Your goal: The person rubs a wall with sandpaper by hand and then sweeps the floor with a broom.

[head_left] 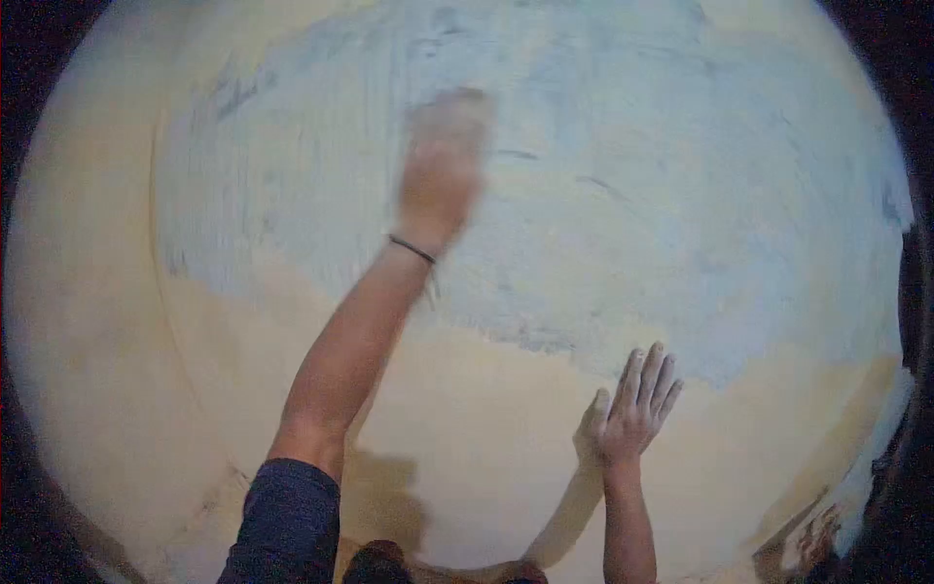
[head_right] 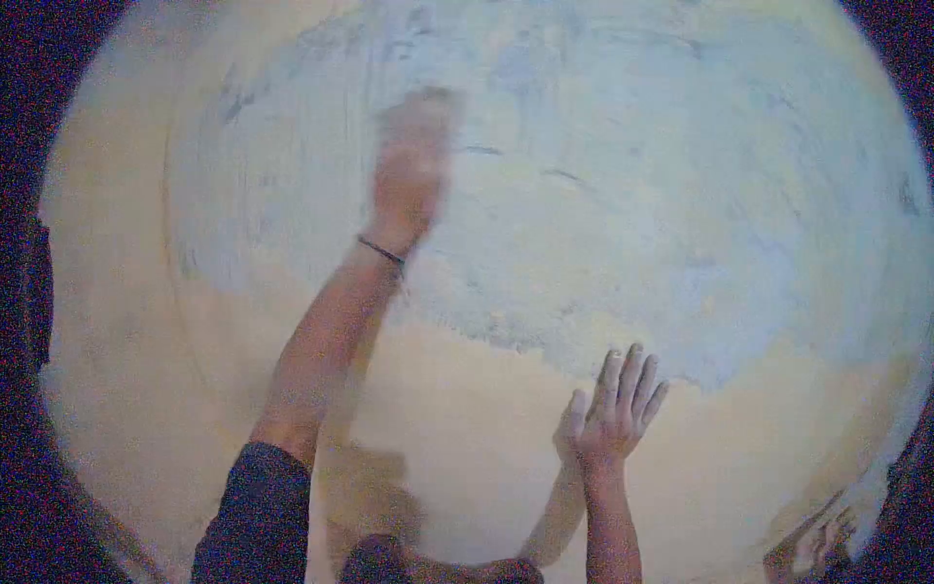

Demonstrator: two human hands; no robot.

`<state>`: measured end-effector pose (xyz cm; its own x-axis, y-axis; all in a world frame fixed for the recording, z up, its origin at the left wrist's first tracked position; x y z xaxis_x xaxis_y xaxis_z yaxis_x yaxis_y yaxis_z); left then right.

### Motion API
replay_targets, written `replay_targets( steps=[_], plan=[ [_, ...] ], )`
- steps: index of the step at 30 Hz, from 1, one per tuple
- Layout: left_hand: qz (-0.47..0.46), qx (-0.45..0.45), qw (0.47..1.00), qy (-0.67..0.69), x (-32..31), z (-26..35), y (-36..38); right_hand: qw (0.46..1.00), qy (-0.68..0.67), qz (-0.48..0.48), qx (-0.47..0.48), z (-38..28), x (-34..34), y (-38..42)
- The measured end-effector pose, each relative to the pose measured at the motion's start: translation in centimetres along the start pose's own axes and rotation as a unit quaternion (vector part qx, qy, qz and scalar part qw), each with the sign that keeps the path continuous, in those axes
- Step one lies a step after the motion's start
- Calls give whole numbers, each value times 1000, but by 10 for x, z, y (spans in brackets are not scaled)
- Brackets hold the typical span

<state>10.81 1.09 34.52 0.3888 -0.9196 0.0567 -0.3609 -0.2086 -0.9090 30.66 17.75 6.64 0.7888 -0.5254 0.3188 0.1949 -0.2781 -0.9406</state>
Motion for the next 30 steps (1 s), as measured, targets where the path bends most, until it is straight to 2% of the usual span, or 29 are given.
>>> replay_targets(
  steps=[1, 2, 4, 6, 7, 9, 10, 11, 13, 14, 16, 17, 19, 20, 21, 23, 24, 26, 29, 30],
  plan=[
    [29, 59, 998, 12, 1, -33, 3, 1000, 2, 0, -4, 11, -3, 4],
    [22, 47, 999, 12, -4, -20, 1, 1000, 6, -1, -8, 18, -5, 10],
    [46, 91, 989, -105, -3, 9, 13, 1000, -10, -12, -27, 19, 0, 9],
    [-62, -48, 997, -2, -15, 107, 25, 999, -24, -21, -32, 16, 1, 11],
    [-61, -47, 997, -5, -14, 107, 24, 999, -28, -20, -31, 16, -1, 12],
    [-123, -109, 986, 33, -37, 108, 31, 999, -28, -22, -23, 28, -16, 15],
    [-98, -51, 992, 60, -42, 70, 29, 999, -24, -33, -21, 35, -30, 17],
    [-56, 9, 998, 24, -46, 33, 34, 998, -25, -43, -23, 42, -46, 22],
    [11, 156, 987, 33, -55, -3, 49, 999, -25, -42, -16, 63, -78, 30],
    [12, 143, 990, 12, -45, 3, 45, 999, -34, -30, -1, 59, -82, 26],
    [-47, 11, 999, -15, -68, 46, 48, 998, -56, -19, -11, 56, -85, 24],
    [-47, 12, 999, -22, -65, 54, 44, 997, -75, -15, -15, 53, -85, 23],
    [-89, -57, 992, -73, -64, 97, 30, 996, -90, -13, -7, 60, -79, 24],
    [-55, -12, 996, -67, -62, 74, 21, 995, -97, -10, -9, 62, -78, 24],
    [-53, -13, 996, -68, -66, 73, 12, 995, -98, -8, -9, 64, -78, 22],
    [25, 96, 985, -143, -63, 63, 9, 994, -100, -32, -8, 64, -82, 25],
    [2, 10, 994, -108, -85, 99, 10, 994, -101, -34, -8, 69, -79, 25],
    [-135, -113, 984, 14, -105, 205, 24, 991, -134, -22, -12, 74, -75, 24],
    [-142, -151, 977, 55, -111, 198, 19, 995, -84, -50, -13, 87, -73, 28],
    [-108, -124, 986, 4, -109, 163, 12, 996, -74, -54, -18, 95, -75, 34]
  ],
)
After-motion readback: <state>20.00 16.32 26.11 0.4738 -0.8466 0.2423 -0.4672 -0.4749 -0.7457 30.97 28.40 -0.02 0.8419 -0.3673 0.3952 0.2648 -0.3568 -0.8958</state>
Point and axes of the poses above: each hand's wrist, its own y-axis away from the middle knuckle, its own x-axis out of the back of the hand, z = x × y, the point moved 10 cm from there along -y, towards the middle knuckle, and after that the axes turned 11 degrees about -z, right-handed, at the moved point
